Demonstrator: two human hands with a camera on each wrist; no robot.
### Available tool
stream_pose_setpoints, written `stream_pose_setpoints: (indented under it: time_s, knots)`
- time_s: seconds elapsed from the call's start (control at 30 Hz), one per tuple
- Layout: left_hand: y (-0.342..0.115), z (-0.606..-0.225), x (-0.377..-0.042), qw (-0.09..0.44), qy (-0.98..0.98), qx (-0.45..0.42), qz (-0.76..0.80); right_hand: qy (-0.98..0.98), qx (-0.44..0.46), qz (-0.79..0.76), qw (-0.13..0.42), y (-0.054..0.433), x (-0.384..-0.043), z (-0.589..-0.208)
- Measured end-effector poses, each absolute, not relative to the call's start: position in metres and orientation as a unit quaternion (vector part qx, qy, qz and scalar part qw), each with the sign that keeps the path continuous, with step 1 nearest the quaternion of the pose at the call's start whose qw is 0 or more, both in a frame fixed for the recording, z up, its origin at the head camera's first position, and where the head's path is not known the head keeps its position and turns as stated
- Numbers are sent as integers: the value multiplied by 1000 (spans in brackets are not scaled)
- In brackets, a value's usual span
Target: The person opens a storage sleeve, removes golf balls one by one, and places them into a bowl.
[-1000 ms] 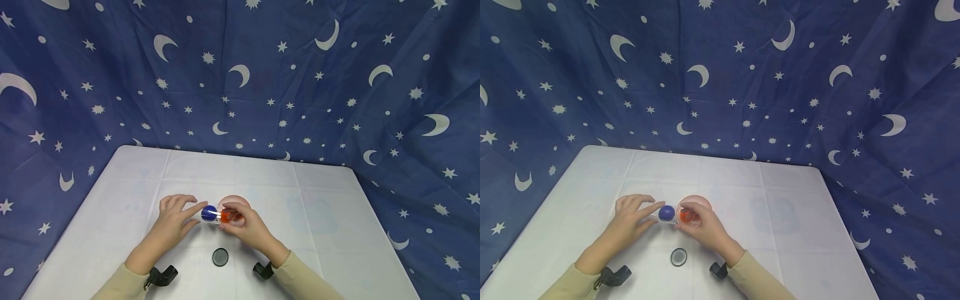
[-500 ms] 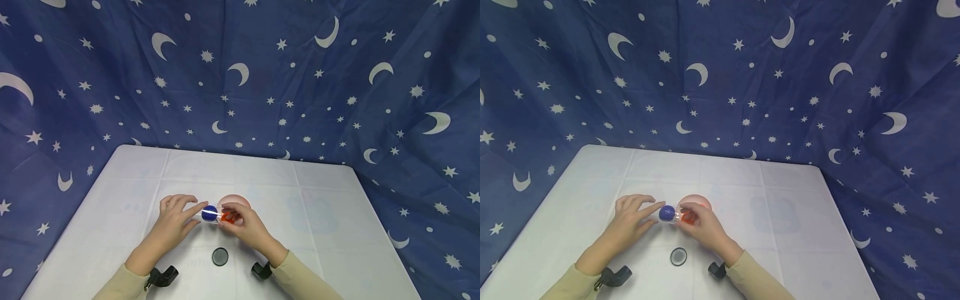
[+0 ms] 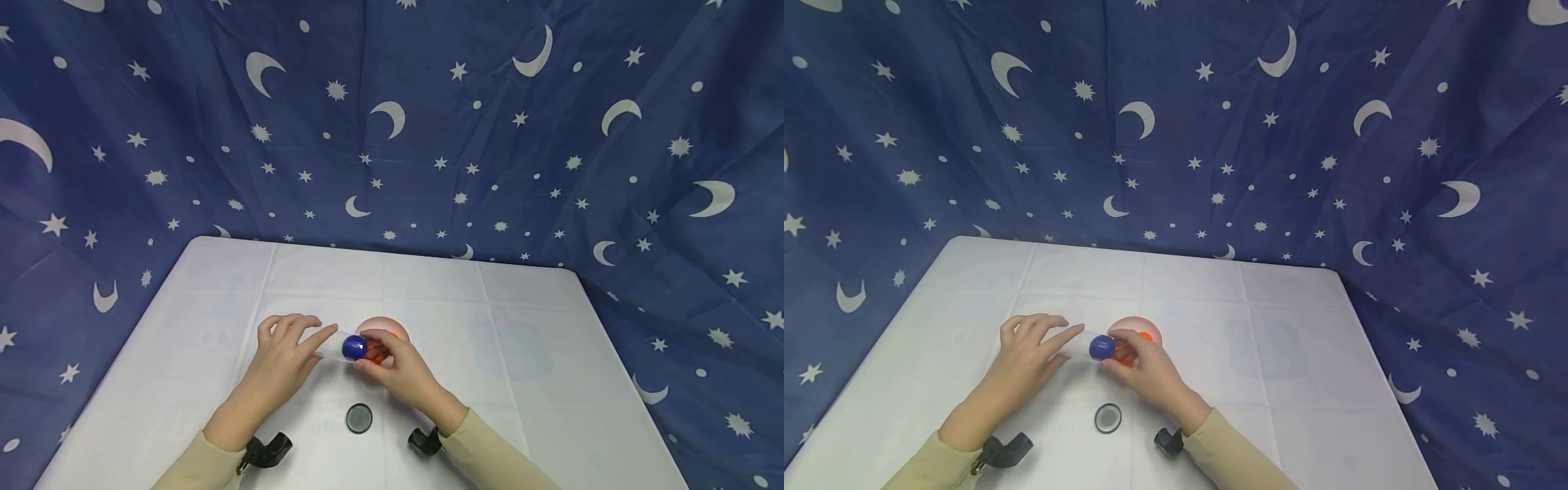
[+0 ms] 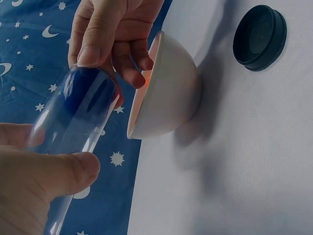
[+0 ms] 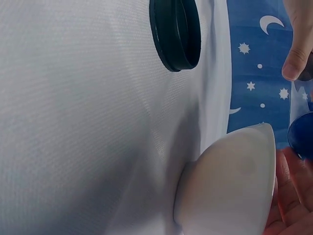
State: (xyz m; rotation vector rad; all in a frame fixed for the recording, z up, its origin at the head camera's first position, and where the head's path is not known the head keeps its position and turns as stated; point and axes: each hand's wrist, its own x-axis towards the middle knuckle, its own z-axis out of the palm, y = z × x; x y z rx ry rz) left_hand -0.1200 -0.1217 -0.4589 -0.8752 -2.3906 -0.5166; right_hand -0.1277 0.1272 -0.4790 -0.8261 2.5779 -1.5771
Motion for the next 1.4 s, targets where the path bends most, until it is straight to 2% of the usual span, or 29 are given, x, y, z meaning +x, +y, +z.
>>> stream_pose_setpoints:
  time_s: [0.37, 0.6, 1.17, 1.4]
  knots:
    - [-125, -464, -120, 254, -888, -312, -222, 835, -255, -487, -17, 130, -128, -478]
    - [-132, -472, -122, 233, -894, -272, -269, 855, -245, -455, -33, 133, -129, -479]
    - [-136, -479, -123, 246, -886, -251, -302, 904, -301, -268, -142, 133, -133, -487]
    - [-136, -479, -122, 238, -890, -244, -302, 913, -285, -259, -135, 127, -136, -486]
